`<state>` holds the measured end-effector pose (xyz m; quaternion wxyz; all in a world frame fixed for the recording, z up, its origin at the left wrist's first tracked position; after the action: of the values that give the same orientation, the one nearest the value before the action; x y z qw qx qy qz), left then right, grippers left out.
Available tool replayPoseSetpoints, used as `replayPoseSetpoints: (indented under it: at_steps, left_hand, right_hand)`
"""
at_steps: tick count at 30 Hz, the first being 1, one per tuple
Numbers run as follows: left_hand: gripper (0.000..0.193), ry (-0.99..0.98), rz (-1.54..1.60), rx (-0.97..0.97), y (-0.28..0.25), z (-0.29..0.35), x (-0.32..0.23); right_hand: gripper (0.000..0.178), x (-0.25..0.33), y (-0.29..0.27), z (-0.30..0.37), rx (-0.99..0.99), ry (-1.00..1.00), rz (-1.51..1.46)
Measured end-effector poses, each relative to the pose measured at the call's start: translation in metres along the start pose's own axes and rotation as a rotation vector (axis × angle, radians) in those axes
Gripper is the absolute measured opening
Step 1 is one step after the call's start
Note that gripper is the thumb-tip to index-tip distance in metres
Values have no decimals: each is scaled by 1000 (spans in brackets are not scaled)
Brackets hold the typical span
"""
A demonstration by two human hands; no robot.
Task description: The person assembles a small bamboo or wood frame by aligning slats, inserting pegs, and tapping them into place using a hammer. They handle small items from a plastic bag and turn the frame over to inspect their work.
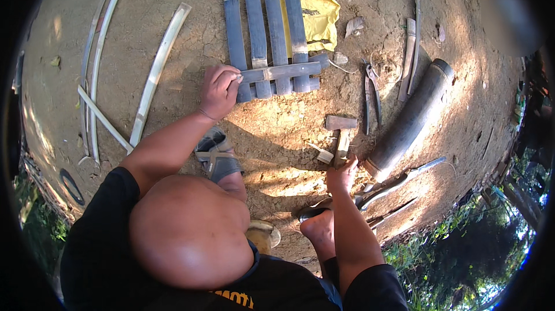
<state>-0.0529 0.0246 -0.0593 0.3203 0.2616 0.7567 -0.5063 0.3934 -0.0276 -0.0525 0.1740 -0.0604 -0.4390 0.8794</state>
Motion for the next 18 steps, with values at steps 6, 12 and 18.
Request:
replayPoseSetpoints:
  at_steps: [6,12,18]
  left_hand:
    - [14,21,6,1,-3,-2,-3]
    - [7,-14,-19,9,-4,4,2]
    - [5,-26,-37,1,-9,5,1]
  right_hand:
    - [52,-10,-3,20,-199,-57,-13]
    - [29,67,-9,84,146,-274,-445]
    - [41,203,-25,87,221,-696,-173]
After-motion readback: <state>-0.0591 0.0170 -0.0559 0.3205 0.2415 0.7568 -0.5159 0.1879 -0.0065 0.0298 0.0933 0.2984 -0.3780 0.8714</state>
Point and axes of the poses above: each hand's wrist, its own z-axis away from the middle knuckle, its own y-axis out of the palm, x = y × z, the point moved 4 cm from there along -z, towards the middle knuckle, and after that the axes turned 3 degrees about z, right-handed, at the moved point
